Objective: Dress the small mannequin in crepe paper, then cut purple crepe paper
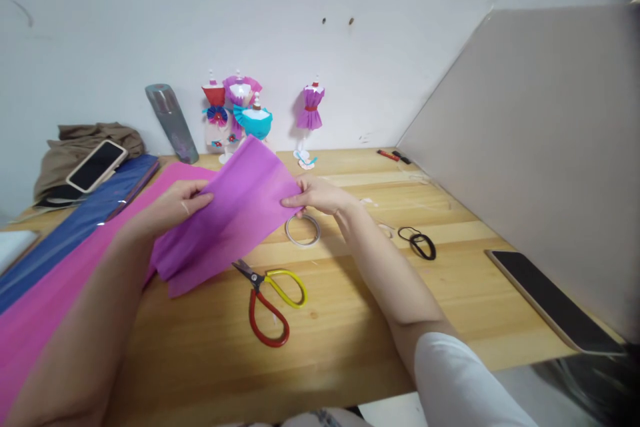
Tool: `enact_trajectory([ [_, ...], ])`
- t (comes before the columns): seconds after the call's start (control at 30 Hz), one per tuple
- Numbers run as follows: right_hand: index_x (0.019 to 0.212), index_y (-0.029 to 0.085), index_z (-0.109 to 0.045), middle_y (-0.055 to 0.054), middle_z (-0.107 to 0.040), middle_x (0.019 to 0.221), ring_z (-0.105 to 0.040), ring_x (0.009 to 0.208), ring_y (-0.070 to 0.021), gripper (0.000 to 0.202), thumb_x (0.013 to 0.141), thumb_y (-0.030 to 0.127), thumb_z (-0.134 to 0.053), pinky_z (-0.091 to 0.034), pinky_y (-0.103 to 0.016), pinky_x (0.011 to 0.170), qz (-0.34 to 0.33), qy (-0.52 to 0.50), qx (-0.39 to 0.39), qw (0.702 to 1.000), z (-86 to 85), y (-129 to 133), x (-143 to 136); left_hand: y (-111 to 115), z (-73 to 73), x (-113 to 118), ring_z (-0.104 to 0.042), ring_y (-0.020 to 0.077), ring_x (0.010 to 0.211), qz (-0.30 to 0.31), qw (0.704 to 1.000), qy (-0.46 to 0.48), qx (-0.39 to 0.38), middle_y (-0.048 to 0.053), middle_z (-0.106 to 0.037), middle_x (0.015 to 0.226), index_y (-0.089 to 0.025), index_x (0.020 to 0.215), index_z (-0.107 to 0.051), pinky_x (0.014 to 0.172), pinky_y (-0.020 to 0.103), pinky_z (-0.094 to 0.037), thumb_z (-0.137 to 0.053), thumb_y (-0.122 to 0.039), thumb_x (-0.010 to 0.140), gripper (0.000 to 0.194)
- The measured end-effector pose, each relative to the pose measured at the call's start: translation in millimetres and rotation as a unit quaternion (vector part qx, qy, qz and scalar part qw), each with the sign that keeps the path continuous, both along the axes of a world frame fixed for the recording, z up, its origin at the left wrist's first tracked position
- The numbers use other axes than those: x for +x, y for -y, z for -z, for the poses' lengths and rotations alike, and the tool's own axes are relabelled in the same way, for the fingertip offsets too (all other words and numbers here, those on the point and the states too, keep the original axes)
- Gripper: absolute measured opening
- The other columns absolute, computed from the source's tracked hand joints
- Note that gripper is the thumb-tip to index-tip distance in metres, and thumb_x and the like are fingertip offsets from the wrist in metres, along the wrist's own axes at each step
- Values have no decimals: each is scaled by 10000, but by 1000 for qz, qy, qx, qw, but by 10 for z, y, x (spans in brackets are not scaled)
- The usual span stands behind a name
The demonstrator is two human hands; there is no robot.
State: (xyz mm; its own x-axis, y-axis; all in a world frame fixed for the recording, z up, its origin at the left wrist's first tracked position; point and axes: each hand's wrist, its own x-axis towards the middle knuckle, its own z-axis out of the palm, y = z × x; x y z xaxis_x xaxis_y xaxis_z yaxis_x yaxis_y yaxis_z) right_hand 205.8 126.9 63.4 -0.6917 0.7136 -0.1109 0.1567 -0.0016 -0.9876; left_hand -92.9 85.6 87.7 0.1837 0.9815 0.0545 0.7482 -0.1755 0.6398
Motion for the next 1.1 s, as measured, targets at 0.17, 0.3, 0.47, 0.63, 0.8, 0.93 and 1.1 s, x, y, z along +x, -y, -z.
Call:
enact_trajectory([
  [0.17,689,134,-634,54,-589,552,-509,459,-55,298,613,351,-825,-428,-170,438,-27,-12,17,999,80,-17,-12,-34,31,-14,-643,239,718,-1,999,43,-28,40,-671,724,-180,844,-687,610,325,-523,-622,-459,757,300],
  [0.3,644,133,-632,51,-577,529,-507,463,-60,320,642,386,-828,-427,-171,438,-55,-8,24,998,102,-29,35,-57,55,-26,-682,249,800,2,991,123,-60,47,-716,803,-188,1010,-690,655,324,-552,-637,-449,739,381],
  [0.47,713,122,-694,14,-666,609,-591,553,-93,367,633,441,-857,-506,-204,561,-78,5,-12,997,135,-19,37,-38,57,-54,-700,285,984,-8,982,171,-83,69,-760,991,-213,1128,-699,815,374,-584,-689,-493,713,501],
  [0.63,901,151,-737,-35,-763,850,-694,783,-147,446,623,471,-876,-553,-272,823,-52,-109,-69,990,120,23,-73,-30,100,-4,-687,305,1063,8,982,154,-108,61,-766,1046,-249,1137,-723,902,417,-576,-712,-522,697,518],
  [0.8,857,135,-737,-38,-752,779,-683,676,-133,409,599,414,-890,-553,-248,689,34,-136,-87,986,159,-19,-96,-47,187,108,-620,320,1200,68,991,81,-88,99,-695,1257,-233,1309,-628,1014,463,-511,-587,-562,809,600],
  [0.93,810,132,-731,-14,-728,716,-651,611,-109,290,645,336,-852,-523,-216,606,110,-126,-52,985,209,-63,-103,89,209,310,-469,358,1367,75,997,-6,3,142,-471,1521,-216,1492,-408,1124,539,-387,-588,-584,824,783],
  [1.1,819,130,-728,-23,-740,722,-679,657,-126,265,677,328,-832,-546,-227,646,109,-103,-43,988,184,-37,-136,200,319,540,-502,363,1317,65,992,-47,101,164,-557,1406,-165,1303,-537,1107,544,-390,-625,-433,807,571],
])
